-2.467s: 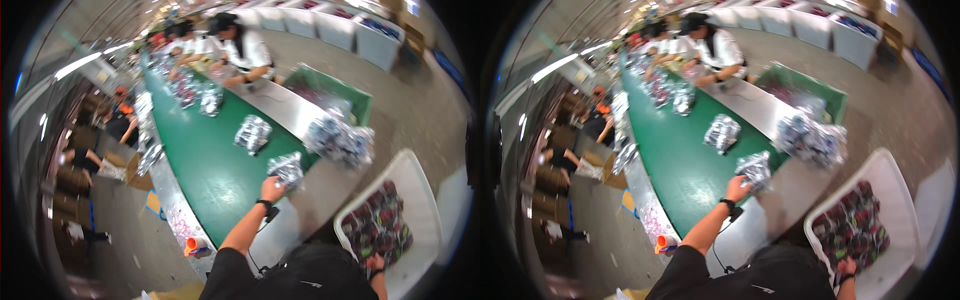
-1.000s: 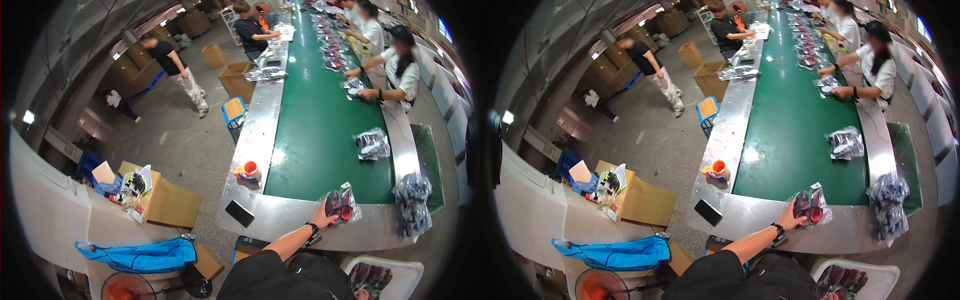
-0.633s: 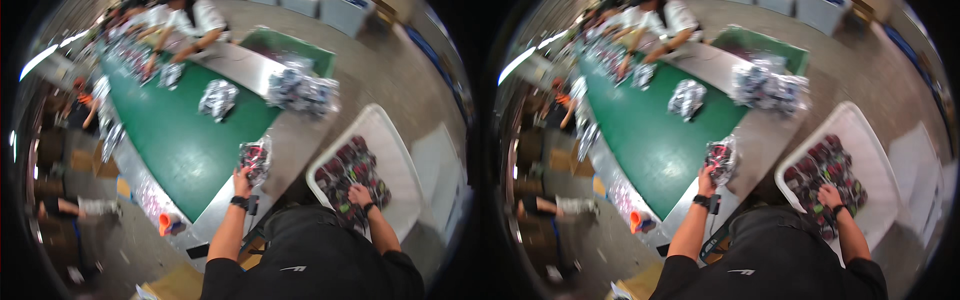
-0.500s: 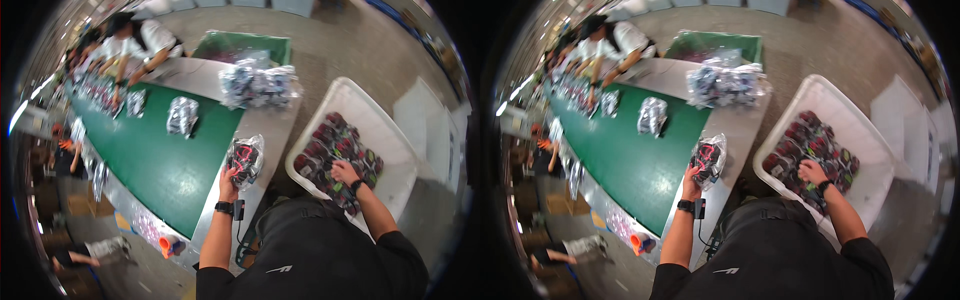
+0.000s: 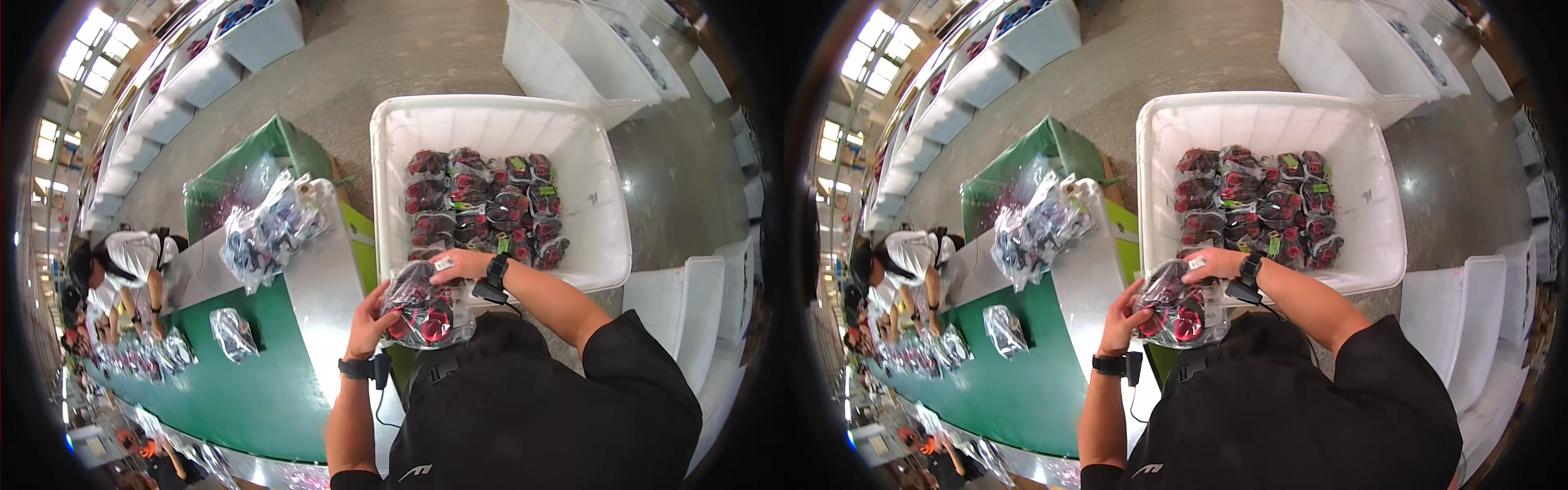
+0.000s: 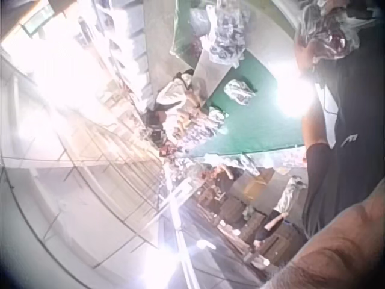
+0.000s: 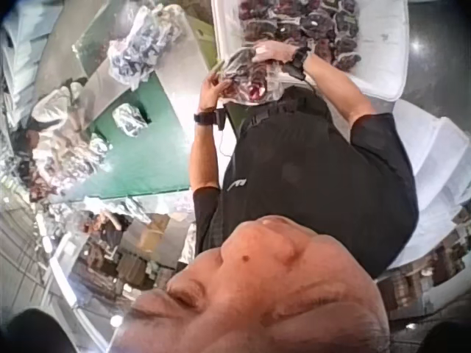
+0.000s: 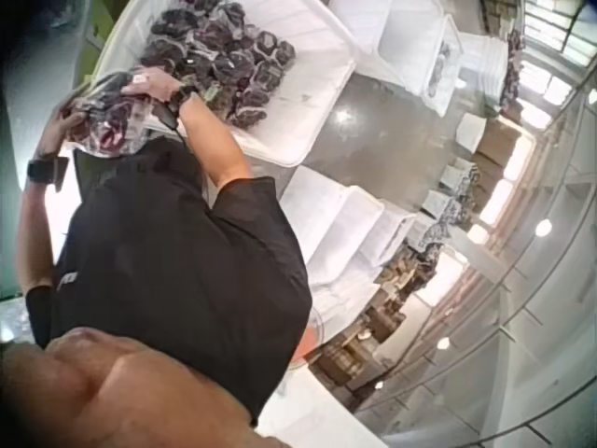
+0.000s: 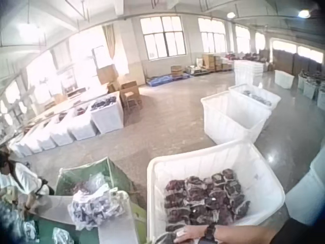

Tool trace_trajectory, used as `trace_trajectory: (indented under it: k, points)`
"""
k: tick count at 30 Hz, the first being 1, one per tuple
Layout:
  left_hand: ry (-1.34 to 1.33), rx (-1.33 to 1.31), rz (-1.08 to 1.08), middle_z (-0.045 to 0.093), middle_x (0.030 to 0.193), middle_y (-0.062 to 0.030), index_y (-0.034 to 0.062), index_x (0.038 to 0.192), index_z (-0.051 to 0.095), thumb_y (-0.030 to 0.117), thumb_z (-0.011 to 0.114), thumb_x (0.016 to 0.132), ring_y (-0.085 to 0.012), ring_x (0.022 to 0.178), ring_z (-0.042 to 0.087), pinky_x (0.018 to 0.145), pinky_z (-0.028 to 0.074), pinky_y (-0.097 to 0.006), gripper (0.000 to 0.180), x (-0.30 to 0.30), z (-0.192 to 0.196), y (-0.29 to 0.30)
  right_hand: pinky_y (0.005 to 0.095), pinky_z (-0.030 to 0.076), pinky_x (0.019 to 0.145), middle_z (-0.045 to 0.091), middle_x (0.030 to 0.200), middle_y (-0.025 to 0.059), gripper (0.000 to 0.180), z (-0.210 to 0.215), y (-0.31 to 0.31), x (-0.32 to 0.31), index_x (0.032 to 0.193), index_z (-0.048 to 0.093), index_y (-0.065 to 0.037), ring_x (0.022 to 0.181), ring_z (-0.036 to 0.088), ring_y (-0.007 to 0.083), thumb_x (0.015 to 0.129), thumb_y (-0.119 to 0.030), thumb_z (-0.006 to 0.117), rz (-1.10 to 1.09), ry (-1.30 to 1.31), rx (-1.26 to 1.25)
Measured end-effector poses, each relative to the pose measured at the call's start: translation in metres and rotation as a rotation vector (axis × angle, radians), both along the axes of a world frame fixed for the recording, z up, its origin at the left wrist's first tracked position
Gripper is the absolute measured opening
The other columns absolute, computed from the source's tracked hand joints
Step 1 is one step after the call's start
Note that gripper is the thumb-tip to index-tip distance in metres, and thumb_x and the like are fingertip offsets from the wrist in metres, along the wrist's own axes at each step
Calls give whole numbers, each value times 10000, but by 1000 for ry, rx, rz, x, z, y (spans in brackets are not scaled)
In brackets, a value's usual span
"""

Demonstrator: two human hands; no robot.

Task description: The person repeatedly picks packaged footwear from a white bin and places them onto a green conveyor belt. The items are handled one at a time and moved to the belt where other workers are present.

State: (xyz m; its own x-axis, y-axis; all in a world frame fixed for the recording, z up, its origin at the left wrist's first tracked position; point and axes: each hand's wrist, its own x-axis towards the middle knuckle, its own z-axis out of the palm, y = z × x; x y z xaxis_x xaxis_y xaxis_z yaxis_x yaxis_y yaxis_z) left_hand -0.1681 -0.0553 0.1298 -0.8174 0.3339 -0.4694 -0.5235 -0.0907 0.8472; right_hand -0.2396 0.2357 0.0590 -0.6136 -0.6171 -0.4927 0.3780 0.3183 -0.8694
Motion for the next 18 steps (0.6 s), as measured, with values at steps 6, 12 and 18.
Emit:
trace_trajectory:
  k: [6,12,18]
  points:
    - [85,-495,131,659,1156,-139,-8,1375,520,138,699,901,-167,1021,629,891,509,-305,528,38,-74,13,305,499,895,662,1184,119,687,-62,92,55,1386,462,83,1010,642,152,837,-176,783,-563,-385,-182]
    - [-169,-512,255,676,1097,-148,-31,1317,548,185,707,899,-158,936,634,780,517,-278,496,116,-97,-44,315,540,797,684,1044,63,585,-94,162,86,1338,526,41,901,663,144,832,-119,773,-1060,-218,-50]
    - [-323,-641,377,669,1066,-143,-26,1345,528,200,651,925,-187,903,647,725,548,-309,492,175,-92,-81,321,553,680,684,1079,61,530,-103,181,55,1320,555,-35,851,686,154,865,-216,758,-1331,-269,-112]
